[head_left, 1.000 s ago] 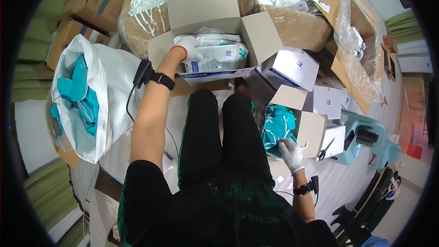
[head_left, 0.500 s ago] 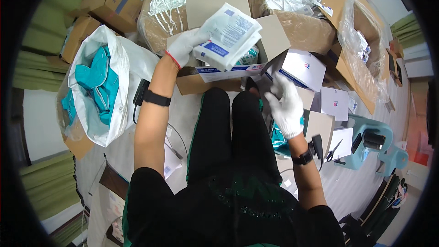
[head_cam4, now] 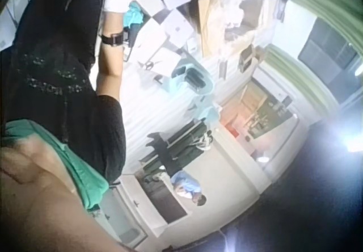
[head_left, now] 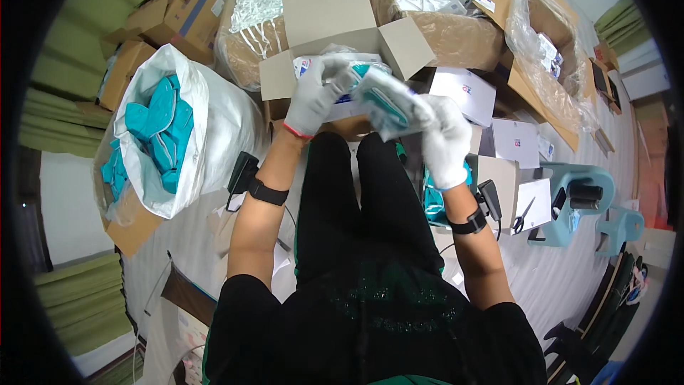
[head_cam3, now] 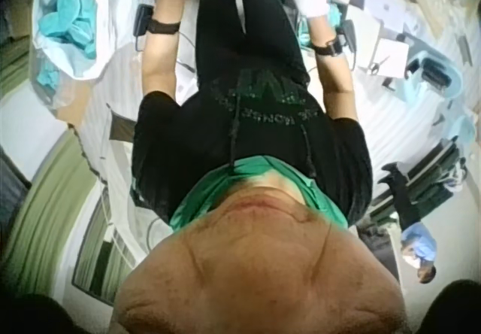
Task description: Packing medical masks and supplies into cardboard boxes.
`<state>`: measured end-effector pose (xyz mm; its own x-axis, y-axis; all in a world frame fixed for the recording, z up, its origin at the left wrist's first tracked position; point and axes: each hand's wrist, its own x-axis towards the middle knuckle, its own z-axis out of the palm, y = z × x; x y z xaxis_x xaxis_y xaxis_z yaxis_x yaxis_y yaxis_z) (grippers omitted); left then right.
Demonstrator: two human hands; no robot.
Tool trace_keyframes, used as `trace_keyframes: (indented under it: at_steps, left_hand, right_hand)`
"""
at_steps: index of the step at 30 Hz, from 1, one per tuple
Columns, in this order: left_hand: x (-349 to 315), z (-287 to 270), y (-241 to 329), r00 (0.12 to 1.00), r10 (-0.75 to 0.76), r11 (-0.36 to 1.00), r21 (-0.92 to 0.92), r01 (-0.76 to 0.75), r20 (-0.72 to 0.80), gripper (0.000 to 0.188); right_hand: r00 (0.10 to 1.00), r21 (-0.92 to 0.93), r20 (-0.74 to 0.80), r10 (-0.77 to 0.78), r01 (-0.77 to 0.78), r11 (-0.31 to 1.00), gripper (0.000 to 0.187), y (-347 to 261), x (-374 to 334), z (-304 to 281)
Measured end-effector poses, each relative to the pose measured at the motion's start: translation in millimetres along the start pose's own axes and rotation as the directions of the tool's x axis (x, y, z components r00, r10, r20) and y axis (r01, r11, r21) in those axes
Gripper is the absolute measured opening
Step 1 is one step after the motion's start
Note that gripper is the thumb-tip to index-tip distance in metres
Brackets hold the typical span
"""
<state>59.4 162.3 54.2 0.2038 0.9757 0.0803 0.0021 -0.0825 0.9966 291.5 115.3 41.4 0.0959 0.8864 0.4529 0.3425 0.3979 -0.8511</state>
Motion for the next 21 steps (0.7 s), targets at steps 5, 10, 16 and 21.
trace_keyframes:
  at_steps: [5,10,16,21]
  left_hand:
    - [-15,29,-2,0.981,0.023,0.996,0.084,-0.04,0.194,0.053]
    - [-25,38,-17,0.964,-0.2,0.863,0.497,0.09,0.173,0.036]
    - [-44,73,-38,0.974,-0.184,0.852,0.473,0.225,-0.133,0.045]
    - [-54,68,-47,0.913,-0.404,0.884,-0.234,0.405,0.055,0.043]
  right_hand:
    - [0.834,0.423,0.107,0.542,-0.531,0.734,0.012,11,-13,-13]
    - [0.8,0.357,0.139,0.584,-0.591,0.724,0.014,12,-28,-21]
    - [0.885,0.129,0.166,0.435,-0.456,0.88,0.027,-15,-32,-24]
    - [0.91,0.49,0.409,0.064,-0.279,0.826,0.075,-19,-25,-54]
